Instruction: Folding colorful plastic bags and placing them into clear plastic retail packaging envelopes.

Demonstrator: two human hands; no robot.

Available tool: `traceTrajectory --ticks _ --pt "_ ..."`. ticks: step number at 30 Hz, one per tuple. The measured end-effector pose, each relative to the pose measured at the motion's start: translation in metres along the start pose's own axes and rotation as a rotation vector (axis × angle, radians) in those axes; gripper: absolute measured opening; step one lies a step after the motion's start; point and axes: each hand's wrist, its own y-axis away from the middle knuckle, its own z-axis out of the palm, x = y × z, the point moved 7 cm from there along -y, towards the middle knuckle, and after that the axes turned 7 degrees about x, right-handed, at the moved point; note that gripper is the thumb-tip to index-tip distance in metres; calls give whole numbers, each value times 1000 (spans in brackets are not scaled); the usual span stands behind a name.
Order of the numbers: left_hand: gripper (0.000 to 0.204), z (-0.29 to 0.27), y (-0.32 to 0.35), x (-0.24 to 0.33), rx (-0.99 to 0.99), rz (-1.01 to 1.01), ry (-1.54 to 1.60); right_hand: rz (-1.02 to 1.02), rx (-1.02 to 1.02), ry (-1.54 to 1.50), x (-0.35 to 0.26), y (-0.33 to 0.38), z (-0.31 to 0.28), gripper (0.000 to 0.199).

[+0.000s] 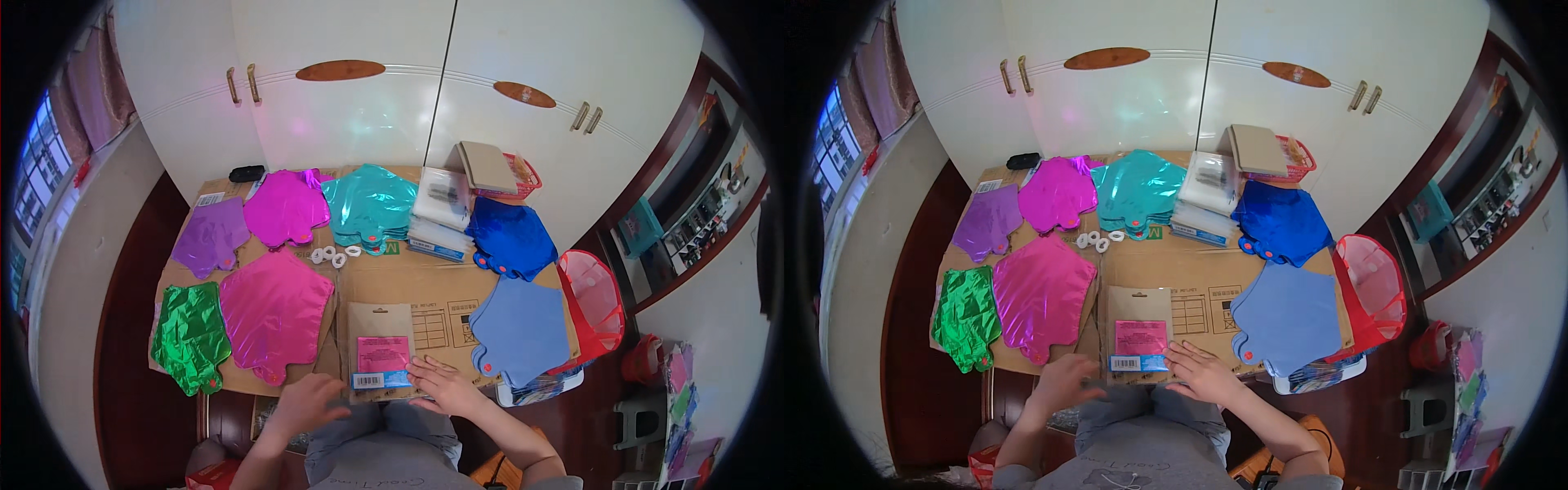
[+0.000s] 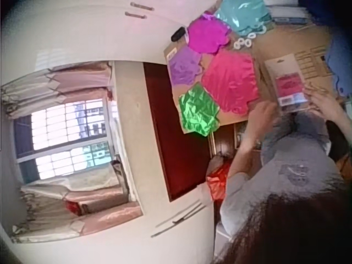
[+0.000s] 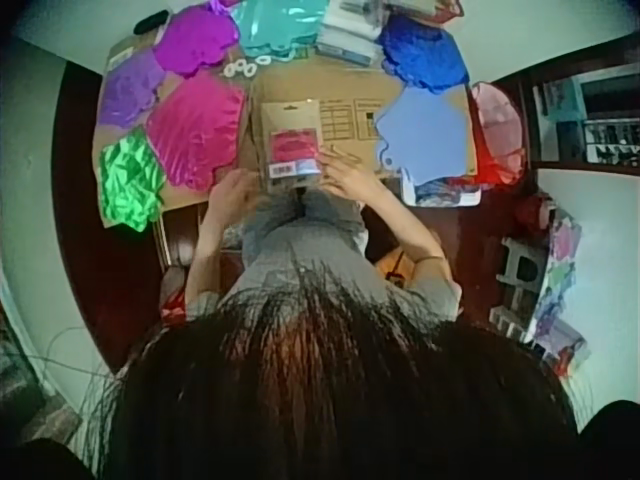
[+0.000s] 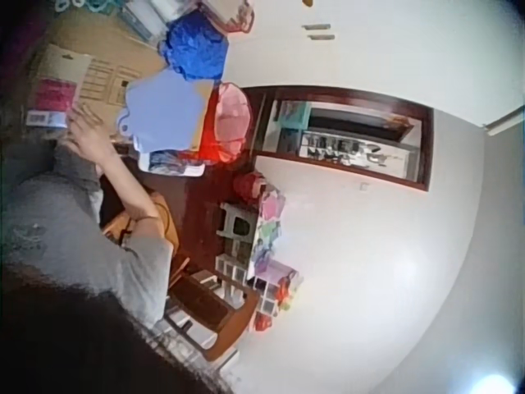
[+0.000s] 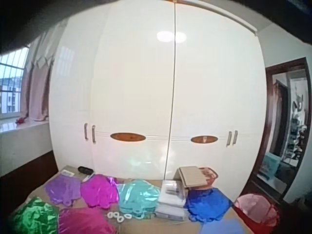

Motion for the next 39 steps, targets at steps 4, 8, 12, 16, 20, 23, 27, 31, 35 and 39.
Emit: traceTrajectory --ticks 4,8,12,16,20,23,27,31,35,39 --pt "32 20 1 10 -92 217 -124 -31 24 1 -3 0 -3 32" --pt "20 33 3 5 -1 222 -54 -23 48 2 -5 0 -2 29" --pt "10 34 -1 -4 136 113 94 49 122 3 -3 2 0 23" --pt "9 39 -3 -12 175 -51 181 197 220 -91 4 -1 2 15" --pt "12 50 -7 -18 197 -226 179 289 214 -113 3 -7 2 13" --pt "17 55 -8 -19 151 -371 71 349 171 -162 13 -2 15 22" --pt "24 50 -9 -22 128 -481 -97 475 263 -59 15 -5 0 47" --pt "31 56 -4 -24 91 -509 62 499 235 1 15 -6 -3 59" --pt "20 73 8 -36 159 -821 870 619 291 -354 24 0 8 42" --pt "6 80 10 -38 241 -796 1240 907 220 -1232 35 23 47 11"
